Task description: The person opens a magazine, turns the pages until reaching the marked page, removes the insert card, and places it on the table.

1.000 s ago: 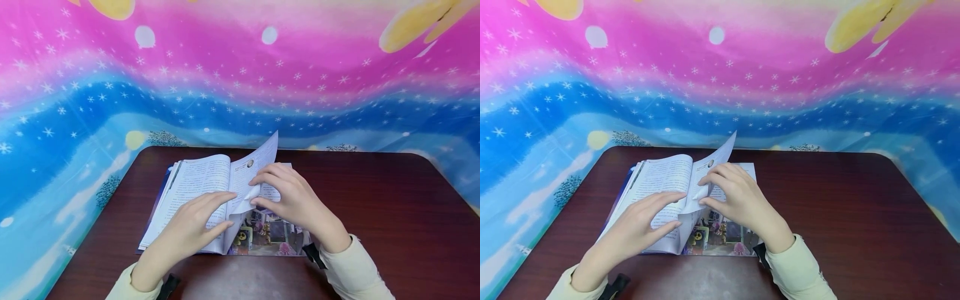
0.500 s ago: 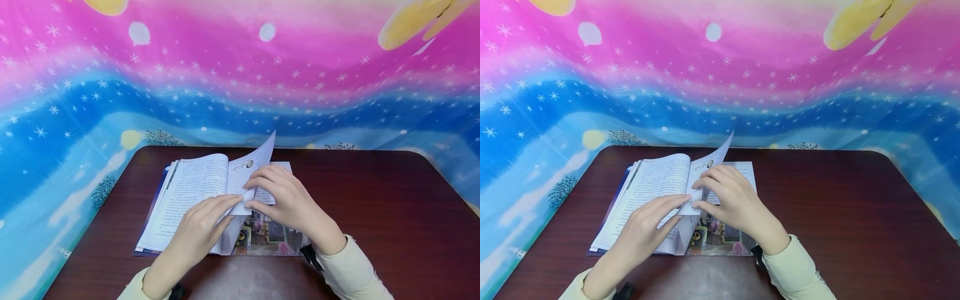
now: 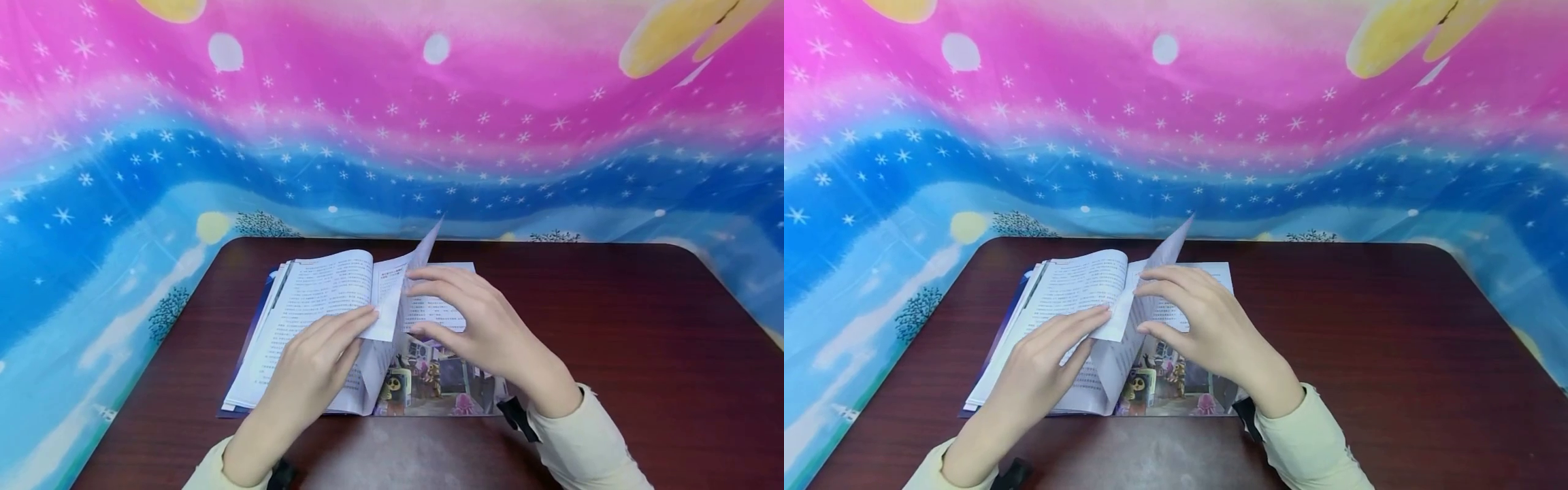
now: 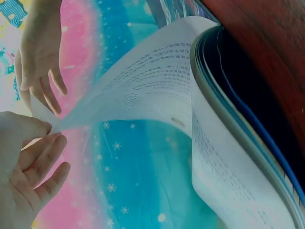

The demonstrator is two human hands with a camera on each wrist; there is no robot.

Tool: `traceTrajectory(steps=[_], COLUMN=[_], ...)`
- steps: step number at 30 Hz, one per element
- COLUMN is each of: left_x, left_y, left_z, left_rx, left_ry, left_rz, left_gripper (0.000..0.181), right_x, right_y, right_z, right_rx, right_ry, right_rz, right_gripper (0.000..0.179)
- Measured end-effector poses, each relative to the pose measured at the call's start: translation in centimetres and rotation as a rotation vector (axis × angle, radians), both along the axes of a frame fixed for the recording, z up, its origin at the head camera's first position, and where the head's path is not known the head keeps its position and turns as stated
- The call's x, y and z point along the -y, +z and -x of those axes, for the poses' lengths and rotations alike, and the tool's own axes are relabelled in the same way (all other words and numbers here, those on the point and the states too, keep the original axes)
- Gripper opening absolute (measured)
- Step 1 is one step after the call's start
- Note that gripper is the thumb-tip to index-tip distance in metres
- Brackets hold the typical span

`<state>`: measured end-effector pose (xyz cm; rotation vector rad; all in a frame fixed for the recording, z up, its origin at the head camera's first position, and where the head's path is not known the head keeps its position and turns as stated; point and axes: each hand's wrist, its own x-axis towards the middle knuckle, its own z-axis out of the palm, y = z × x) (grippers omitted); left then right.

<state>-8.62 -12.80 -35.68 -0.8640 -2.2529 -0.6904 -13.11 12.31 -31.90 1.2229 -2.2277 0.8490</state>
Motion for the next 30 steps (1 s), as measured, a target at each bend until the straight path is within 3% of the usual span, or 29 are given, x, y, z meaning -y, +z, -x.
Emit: traceTrajectory(steps=[9, 17, 30], left_x=[1.0, 3.1, 6.1], left_y=[0.1, -0.8, -1.3], left_z=[0.0, -0.4, -1.5], left_rx=[0.01, 0.024, 0.13], left_ry=[0.077, 0.162, 0.316], left_rz=[-0.005, 0.051, 0.1], left_gripper=[0.057, 0.063, 0.066], right_x=[-1.1, -2.6, -5.0], right_y=[0.6, 0.0, -1.5], right_z=[0.1, -0.6, -1.4], right_rx=[0.014, 0.091, 0.078], right_ry=[-0.033, -0.121, -0.18], right_rz=[0.025, 0.015, -0.154], right_gripper=[0.043, 0.046, 0.039])
